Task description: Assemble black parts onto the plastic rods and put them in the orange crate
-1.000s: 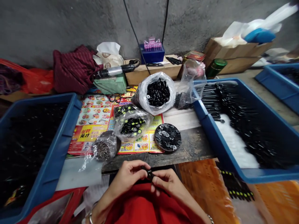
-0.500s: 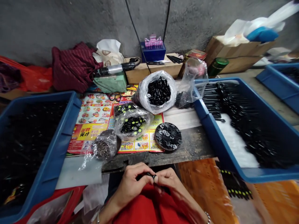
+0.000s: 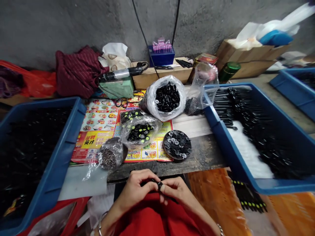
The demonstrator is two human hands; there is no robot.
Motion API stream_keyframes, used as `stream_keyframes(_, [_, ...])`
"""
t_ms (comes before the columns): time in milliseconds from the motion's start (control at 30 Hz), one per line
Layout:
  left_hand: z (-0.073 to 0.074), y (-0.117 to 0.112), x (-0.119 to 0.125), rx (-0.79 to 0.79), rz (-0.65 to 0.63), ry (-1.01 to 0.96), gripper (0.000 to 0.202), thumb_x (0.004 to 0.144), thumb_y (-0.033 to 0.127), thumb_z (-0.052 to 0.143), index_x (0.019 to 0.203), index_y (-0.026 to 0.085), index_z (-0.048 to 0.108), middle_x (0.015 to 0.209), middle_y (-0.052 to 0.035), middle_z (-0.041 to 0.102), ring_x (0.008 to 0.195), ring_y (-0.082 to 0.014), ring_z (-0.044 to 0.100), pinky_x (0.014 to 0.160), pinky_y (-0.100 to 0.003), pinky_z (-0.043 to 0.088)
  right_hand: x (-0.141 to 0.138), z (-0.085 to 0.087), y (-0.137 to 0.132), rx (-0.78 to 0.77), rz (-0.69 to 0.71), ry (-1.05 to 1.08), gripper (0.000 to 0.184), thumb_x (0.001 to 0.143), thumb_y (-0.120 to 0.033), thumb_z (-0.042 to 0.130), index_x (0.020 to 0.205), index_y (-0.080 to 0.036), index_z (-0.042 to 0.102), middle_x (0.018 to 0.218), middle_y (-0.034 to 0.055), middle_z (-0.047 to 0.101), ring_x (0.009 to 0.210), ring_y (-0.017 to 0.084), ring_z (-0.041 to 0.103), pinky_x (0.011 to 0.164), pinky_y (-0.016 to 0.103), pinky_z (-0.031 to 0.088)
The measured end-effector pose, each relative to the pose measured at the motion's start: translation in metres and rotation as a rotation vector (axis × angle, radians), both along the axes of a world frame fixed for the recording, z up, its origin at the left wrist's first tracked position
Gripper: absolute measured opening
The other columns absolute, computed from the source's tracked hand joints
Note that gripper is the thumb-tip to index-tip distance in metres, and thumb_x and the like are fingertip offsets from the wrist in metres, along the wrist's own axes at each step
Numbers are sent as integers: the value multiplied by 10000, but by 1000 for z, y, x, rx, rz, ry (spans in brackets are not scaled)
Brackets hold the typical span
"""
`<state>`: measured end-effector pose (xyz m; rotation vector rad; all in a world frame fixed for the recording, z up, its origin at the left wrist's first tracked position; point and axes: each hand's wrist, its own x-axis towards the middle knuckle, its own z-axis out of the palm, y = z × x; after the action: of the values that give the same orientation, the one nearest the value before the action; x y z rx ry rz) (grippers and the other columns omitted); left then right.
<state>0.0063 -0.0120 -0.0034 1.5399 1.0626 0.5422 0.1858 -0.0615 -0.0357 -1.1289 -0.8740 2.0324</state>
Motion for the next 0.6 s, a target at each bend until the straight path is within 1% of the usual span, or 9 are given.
stream_keyframes(100, [1,2,-2,-22,54,1,109,731,153,639,750,169,746,716,-38,719,673,-170,635,642,-239,468,4,3,3,105,38,-92,479,797,-573,612,803,-112,740,615,36,663,517,121,530,574,251,445])
stream_keyframes(200, [0,1,-3,-116,135,-36,132,728,171,639,825,163,728,756,-37,717,701,-174,639,660,-240,497,5,5,3,221,-5,-243,470,859,-540,548,758,-119,733,600,37,661,553,140,536,588,250,430])
stream_keyframes(267, [0,-1,-2,-200,153,-69,204,716,173,645,911,159,707,784,-35,712,698,-174,645,659,-243,517,3,6,2,288,-38,-322,453,893,-502,512,744,-128,721,606,39,659,575,152,548,588,247,426])
stream_keyframes(300, [1,-3,-1,-224,150,-70,221,712,169,647,925,158,700,786,-34,712,692,-174,647,655,-243,521,1,7,1,320,-52,-353,439,904,-484,501,750,-134,718,620,43,664,587,160,559,585,246,429])
stream_keyframes(367, [3,-6,1,-206,145,-32,175,707,163,648,873,156,707,756,-30,714,672,-171,647,636,-233,514,-4,8,-2,389,-71,-408,399,917,-445,491,783,-146,718,662,54,682,609,175,588,581,245,444])
stream_keyframes(433, [6,-7,1,-161,160,7,116,709,158,648,800,157,720,737,-33,724,686,-179,652,652,-235,507,-8,8,-4,473,-68,-452,357,927,-399,489,800,-156,719,693,64,702,628,187,623,595,244,469])
stream_keyframes(467, [8,-7,1,-158,176,-4,115,712,164,652,798,157,727,748,-39,733,706,-186,658,672,-242,508,-9,8,-4,523,-70,-472,333,931,-373,487,816,-162,719,704,66,712,639,191,639,614,247,484])
stream_keyframes(533, [11,-6,-2,-212,221,-105,136,720,209,678,829,152,735,808,-62,752,757,-206,674,716,-263,518,-7,10,-2,654,-67,-515,268,937,-312,487,890,-175,713,743,68,728,676,194,663,649,254,508])
stream_keyframes(600, [15,-2,-7,-314,303,-275,197,724,291,716,853,143,722,847,-83,760,795,-225,687,744,-284,529,-3,15,7,832,-47,-582,219,936,-239,483,1010,-186,683,850,83,735,764,199,670,697,270,526])
